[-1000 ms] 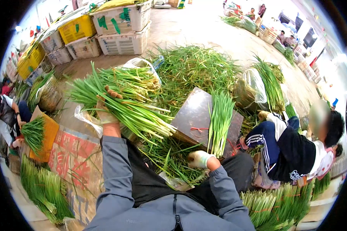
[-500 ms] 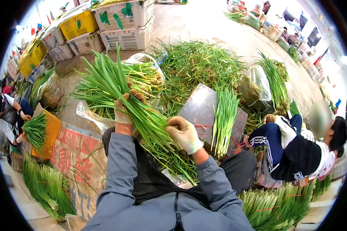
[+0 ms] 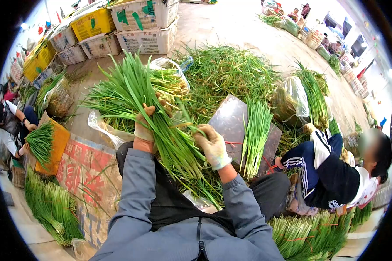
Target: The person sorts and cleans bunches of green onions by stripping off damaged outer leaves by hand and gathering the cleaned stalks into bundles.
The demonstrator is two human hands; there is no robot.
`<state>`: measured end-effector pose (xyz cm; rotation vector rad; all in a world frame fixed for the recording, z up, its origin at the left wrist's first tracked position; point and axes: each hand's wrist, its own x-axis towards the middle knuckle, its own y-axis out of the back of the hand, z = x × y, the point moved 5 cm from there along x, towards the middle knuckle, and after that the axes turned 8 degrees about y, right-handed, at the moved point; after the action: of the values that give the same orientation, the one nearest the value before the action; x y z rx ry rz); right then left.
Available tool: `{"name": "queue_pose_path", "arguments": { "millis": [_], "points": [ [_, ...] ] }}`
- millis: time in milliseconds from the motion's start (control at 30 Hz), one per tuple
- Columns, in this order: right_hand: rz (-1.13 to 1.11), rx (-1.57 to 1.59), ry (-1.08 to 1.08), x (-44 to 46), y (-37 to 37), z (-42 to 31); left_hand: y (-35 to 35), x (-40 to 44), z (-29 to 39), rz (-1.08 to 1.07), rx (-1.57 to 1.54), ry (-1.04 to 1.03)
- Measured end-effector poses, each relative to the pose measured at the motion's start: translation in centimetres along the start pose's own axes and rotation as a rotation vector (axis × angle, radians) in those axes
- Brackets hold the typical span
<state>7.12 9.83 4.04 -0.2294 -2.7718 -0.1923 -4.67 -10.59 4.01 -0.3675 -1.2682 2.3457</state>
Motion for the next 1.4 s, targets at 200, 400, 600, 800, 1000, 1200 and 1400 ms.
{"name": "queue_pose_path", "arguments": {
  "millis": [200,400,600,800,1000,1200,1400],
  "points": [
    [-0.116,-0.230,0.093,-0.8,-2.8,-2.8,-1.1,0.5,-1.0,-0.061,-0.106,0.021],
    [-0.147,-0.169,0.119,-0.4,-3.9,-1.6,-1.9,0.2,-1.5,-0.093,-0.095,0.030],
    [0.025,0.538,-0.258,-2.1,0.1,0.6,0.3,0.9,-0.6,-0.082,-0.059,-0.043],
    [0.509,1.068,-0.237,-4.8,5.7,-0.1,3.5,1.6,1.5,-0.061,-0.139,-0.052],
    [0.438,0.732,-0.434,-8.8,11.8,2.8,3.6,0.6,5.1,-0.144,-0.274,-0.163],
    [-0.273,-0.678,-0.626,-13.9,11.3,11.4,3.0,-0.3,6.1,-0.157,-0.237,-0.246],
    [-0.557,-0.952,-0.383,-15.3,9.0,11.7,1.1,-0.9,6.3,-0.368,-0.214,-0.206]
  ]
}}
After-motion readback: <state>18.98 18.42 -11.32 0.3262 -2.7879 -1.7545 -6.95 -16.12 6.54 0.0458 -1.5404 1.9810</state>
